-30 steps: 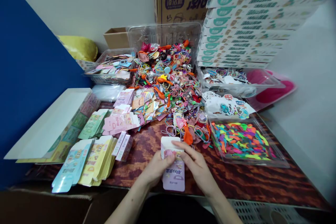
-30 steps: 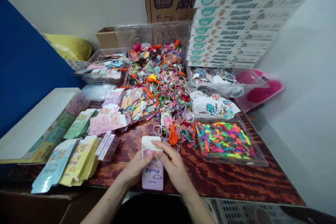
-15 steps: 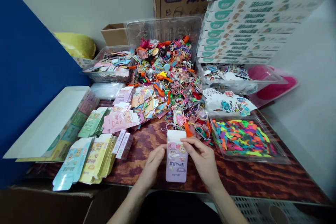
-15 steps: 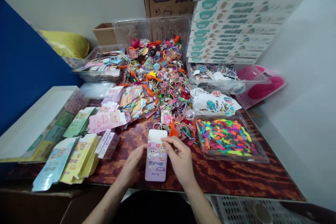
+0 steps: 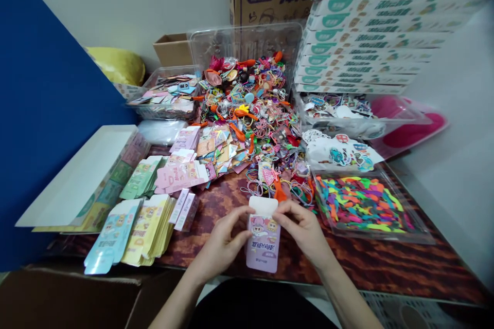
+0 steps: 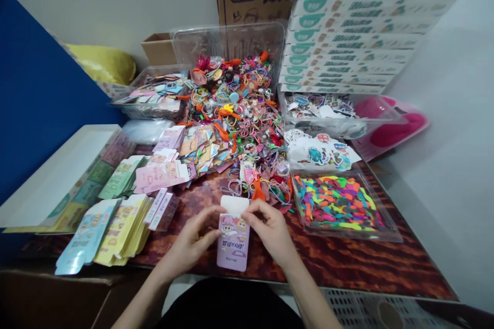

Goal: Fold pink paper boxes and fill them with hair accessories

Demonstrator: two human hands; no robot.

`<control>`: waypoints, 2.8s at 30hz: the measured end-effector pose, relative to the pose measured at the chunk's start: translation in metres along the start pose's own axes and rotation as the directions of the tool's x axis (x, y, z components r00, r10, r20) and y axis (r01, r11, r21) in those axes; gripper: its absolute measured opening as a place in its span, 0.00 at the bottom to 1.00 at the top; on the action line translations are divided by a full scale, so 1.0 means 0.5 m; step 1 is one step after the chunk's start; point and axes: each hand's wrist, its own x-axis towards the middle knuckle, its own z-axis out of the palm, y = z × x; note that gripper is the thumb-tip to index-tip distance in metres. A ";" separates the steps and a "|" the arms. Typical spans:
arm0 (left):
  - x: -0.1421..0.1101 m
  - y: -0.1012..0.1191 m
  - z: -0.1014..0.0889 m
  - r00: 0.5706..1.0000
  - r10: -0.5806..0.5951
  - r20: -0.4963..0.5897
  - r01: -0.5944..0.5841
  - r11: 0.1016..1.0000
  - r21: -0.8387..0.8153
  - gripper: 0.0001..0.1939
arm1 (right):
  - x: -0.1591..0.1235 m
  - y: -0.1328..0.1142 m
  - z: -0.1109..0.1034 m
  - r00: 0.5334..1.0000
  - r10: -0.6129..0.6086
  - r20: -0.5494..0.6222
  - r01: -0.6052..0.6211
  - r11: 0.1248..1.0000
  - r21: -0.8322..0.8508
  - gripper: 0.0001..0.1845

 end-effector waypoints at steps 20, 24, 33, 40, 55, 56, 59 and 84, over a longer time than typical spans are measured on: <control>-0.013 0.017 -0.030 1.000 0.005 0.011 -0.004 0.997 -0.075 0.24 | 0.037 -0.044 0.043 0.986 0.072 0.151 -0.059 0.994 -0.093 0.11; -0.018 0.011 -0.038 1.000 -0.001 0.000 0.001 0.995 -0.097 0.24 | 0.043 -0.056 0.032 0.954 0.108 0.279 -0.062 0.983 -0.170 0.13; -0.028 0.007 -0.041 1.000 0.005 -0.022 -0.009 0.989 -0.150 0.28 | 0.009 -0.043 0.035 0.961 -0.089 0.263 0.155 0.958 -0.243 0.11; -0.027 0.020 -0.048 0.997 0.077 -0.021 -0.075 0.994 0.079 0.24 | 0.016 -0.046 0.028 0.934 -0.140 0.329 0.214 0.957 -0.198 0.11; 0.003 -0.027 -0.041 0.971 0.026 -0.238 -0.090 0.961 -0.261 0.42 | 0.070 0.007 0.102 0.901 0.376 0.218 -0.434 0.763 0.479 0.22; 0.007 -0.027 -0.040 0.957 0.053 -0.284 -0.126 0.961 -0.245 0.44 | 0.072 0.012 0.118 0.888 0.377 0.263 -0.459 0.741 0.490 0.22; 0.010 -0.023 -0.047 0.910 0.053 -0.411 -0.170 0.952 -0.255 0.41 | 0.101 0.013 0.152 0.853 0.344 0.392 -0.470 0.832 0.294 0.18; 0.022 -0.060 -0.064 0.945 0.002 -0.328 0.137 0.906 0.401 0.31 | 0.100 -0.050 0.057 1.000 0.007 0.001 -0.006 0.984 -0.181 0.25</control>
